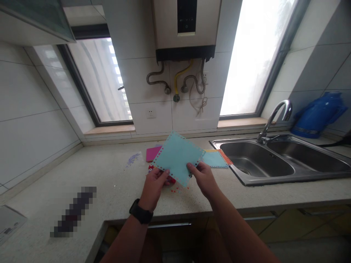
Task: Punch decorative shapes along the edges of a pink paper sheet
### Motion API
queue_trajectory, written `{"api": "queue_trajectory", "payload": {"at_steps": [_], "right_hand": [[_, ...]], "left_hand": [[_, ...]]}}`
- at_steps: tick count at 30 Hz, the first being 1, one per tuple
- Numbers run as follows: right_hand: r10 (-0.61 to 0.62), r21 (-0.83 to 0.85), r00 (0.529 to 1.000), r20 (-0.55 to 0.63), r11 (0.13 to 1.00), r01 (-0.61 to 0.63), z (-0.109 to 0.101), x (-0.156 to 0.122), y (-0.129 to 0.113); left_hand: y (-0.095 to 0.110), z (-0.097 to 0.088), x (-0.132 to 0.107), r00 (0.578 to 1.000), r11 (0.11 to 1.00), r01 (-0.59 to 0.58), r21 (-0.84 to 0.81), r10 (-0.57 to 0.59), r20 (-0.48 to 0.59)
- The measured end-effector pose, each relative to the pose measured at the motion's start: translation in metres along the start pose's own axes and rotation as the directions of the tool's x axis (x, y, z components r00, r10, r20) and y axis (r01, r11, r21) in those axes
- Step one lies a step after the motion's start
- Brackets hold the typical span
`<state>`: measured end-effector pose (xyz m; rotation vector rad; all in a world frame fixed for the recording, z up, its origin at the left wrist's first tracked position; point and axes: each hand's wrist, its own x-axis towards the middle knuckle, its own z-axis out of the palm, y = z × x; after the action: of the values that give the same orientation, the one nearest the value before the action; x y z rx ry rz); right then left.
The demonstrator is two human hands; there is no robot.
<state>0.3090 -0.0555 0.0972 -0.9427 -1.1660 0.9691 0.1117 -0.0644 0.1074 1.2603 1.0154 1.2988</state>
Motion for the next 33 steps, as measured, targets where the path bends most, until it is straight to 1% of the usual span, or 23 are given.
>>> {"api": "queue_trajectory", "payload": {"at_steps": [6,9,13,19,28,30,33], "right_hand": [[-0.121,-0.006,0.987,-0.105,0.993,0.121,0.003,0.024,-0.019],[-0.179,0.001,0.976,-0.123,0.984,0.180,0.004,0.036,-0.031],[-0.230,-0.001,0.964,-0.136,0.973,0.232,0.006,0.045,-0.046],[-0.254,-0.001,0.960,-0.121,0.967,0.255,0.008,0.049,-0.056],[-0.269,-0.022,0.958,-0.100,0.963,0.268,0.012,0.049,-0.058],[-0.269,-0.047,0.960,-0.073,0.963,0.266,0.009,0.050,-0.059],[-0.248,-0.094,0.969,0.017,0.964,0.249,0.001,0.050,-0.061]], "left_hand": [[0.030,0.011,0.025,0.992,0.992,-0.125,0.025,0.125,-0.022],[0.042,0.018,0.038,0.983,0.983,-0.180,0.020,0.181,-0.027],[0.052,0.025,0.048,0.971,0.973,-0.232,0.008,0.233,-0.048],[0.054,0.026,0.050,0.969,0.970,-0.241,-0.015,0.240,-0.061],[0.052,0.022,0.049,0.971,0.972,-0.235,-0.027,0.233,-0.056],[0.050,0.018,0.048,0.971,0.971,-0.236,-0.033,0.234,-0.054],[0.049,0.008,0.046,0.968,0.967,-0.247,-0.061,0.243,-0.068]]}}
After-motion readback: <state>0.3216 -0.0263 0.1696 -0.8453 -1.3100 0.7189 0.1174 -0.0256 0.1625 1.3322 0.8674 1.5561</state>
